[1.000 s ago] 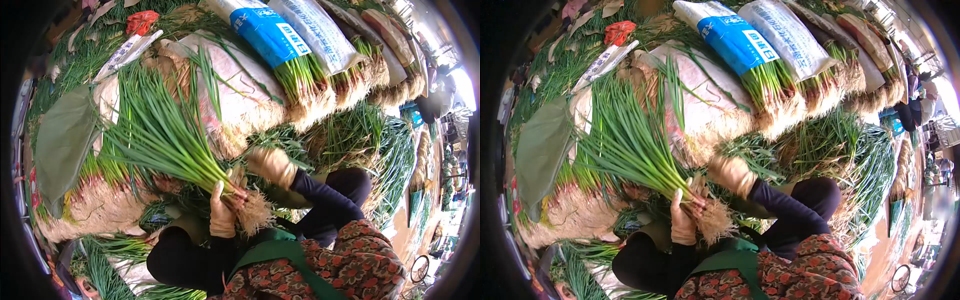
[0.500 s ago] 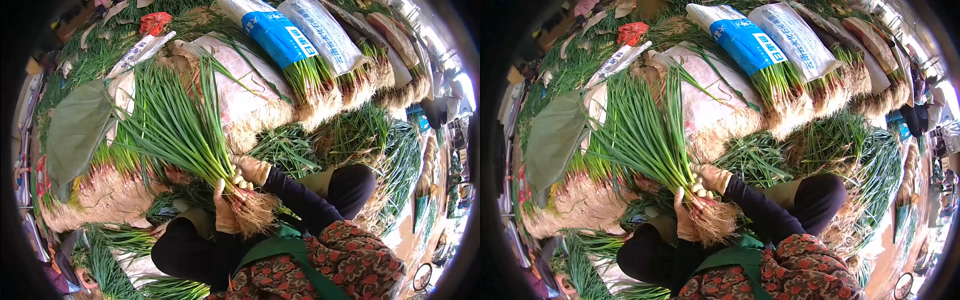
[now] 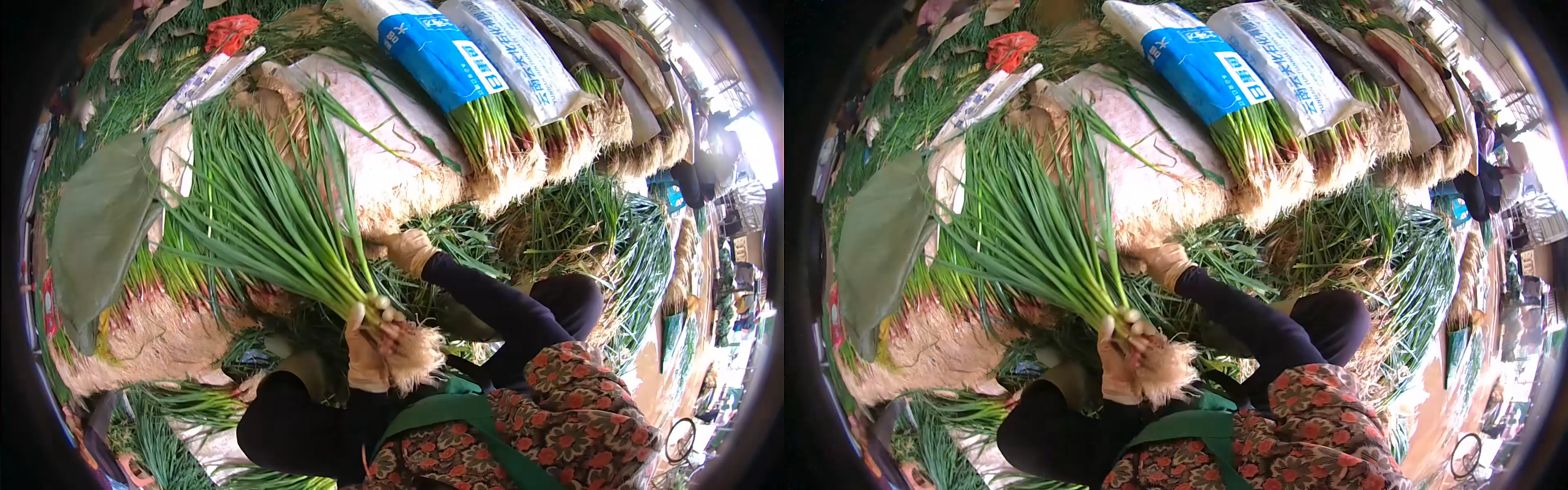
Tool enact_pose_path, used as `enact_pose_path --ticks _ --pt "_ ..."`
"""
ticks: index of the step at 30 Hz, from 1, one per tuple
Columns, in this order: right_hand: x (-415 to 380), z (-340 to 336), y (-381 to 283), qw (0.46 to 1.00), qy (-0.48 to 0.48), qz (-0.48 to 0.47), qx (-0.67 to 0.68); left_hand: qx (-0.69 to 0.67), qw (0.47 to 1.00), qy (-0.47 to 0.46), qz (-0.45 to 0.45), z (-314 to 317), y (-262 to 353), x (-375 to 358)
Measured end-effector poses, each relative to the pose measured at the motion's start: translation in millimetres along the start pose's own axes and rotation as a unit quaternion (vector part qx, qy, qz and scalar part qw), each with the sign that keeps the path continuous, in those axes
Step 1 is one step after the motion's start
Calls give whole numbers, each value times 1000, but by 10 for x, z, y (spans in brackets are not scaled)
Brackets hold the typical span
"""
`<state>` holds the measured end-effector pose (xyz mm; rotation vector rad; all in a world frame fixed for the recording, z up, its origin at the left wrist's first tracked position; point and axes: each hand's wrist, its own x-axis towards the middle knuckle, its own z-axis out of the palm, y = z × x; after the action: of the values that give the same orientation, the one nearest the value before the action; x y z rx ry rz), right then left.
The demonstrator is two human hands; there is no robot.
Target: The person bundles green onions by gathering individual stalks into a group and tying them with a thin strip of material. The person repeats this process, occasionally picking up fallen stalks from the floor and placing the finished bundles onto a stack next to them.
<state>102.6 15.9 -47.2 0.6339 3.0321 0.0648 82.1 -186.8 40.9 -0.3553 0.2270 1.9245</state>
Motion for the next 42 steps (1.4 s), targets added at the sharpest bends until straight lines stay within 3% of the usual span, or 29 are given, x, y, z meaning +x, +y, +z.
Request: enact_pose_path --ticks 1,3,4,6,8,9,12,13,14,16,17,18,19,20,21,22,23,27,29,31,33,34,36,37,38,39,40,41,42 --pt "102 278 269 992 -43 1 115 -42 999 -33 -8 39 15 18" --pt "133 102 386 965 -249 -19 78 -121 992 -2 -40 49 52 -39" --pt "100 -254 375 940 -314 -66 116 -110 994 -18 3 144 37 -35" --pt "395 -712 462 922 -335 -36 191 -113 992 -43 16 230 55 -4" --pt "703 -682 726 988 -90 -29 -119 -155 985 -61 -30 232 58 -18" --pt "891 -793 899 958 -10 143 249 -75 996 -47 -8 168 67 -21" --pt "1171 -368 1112 984 -1 144 107 121 991 -15 53 197 28 8" --pt "1034 -639 913 983 -46 174 47 132 990 -34 37 152 31 37" --pt "992 -394 891 990 -7 136 -29 141 988 -52 22 26 79 55" --pt "806 -592 865 993 -66 95 27 144 986 -81 -3 -77 111 48" --pt "509 -1156 856 979 -80 119 146 156 985 -67 18 -96 102 74" --pt "384 -1069 1174 969 -6 95 230 167 984 -51 40 -135 83 93" --pt "98 -1015 1487 862 91 167 469 178 981 -35 63 -155 71 85" --pt "-187 -966 1796 688 220 186 666 176 982 -21 67 -125 68 42" --pt "-653 -1463 2002 743 272 154 592 172 982 -8 71 -57 56 -11" --pt "-1091 -1747 2177 834 312 211 403 169 983 2 72 18 36 -40" --pt "-1555 -2061 2234 789 288 355 410 167 984 8 66 70 -4 -24" --pt "-3373 -1755 2898 806 322 482 123 168 984 -16 52 7 -58 -72" --pt "-4183 -1348 3091 811 259 524 1 180 983 -4 47 57 -85 -129" --pt "-4615 -1165 3007 732 44 680 8 150 986 -35 60 294 -192 -232" --pt "-4650 -1305 2705 747 44 663 5 140 985 -62 73 466 -284 -334" --pt "-4495 -1446 2598 779 145 607 59 157 979 -109 66 353 -195 -283" --pt "-3856 -1797 2264 803 321 477 159 213 972 -66 76 701 -371 -374" --pt "-3466 -2189 1992 803 283 348 394 243 966 -44 80 848 -467 -413" --pt "-3024 -2120 1836 876 279 291 265 264 956 -103 79 872 -499 -358" --pt "-2684 -2111 1486 858 221 237 399 302 945 -83 97 1001 -589 -359" --pt "-2430 -2508 986 773 150 157 596 338 932 -61 117 1184 -683 -372" --pt "-2106 -2278 726 766 100 52 633 371 917 -39 141 1285 -731 -388" --pt "-1882 -2131 425 733 54 -13 678 369 909 -126 147 1200 -644 -232"
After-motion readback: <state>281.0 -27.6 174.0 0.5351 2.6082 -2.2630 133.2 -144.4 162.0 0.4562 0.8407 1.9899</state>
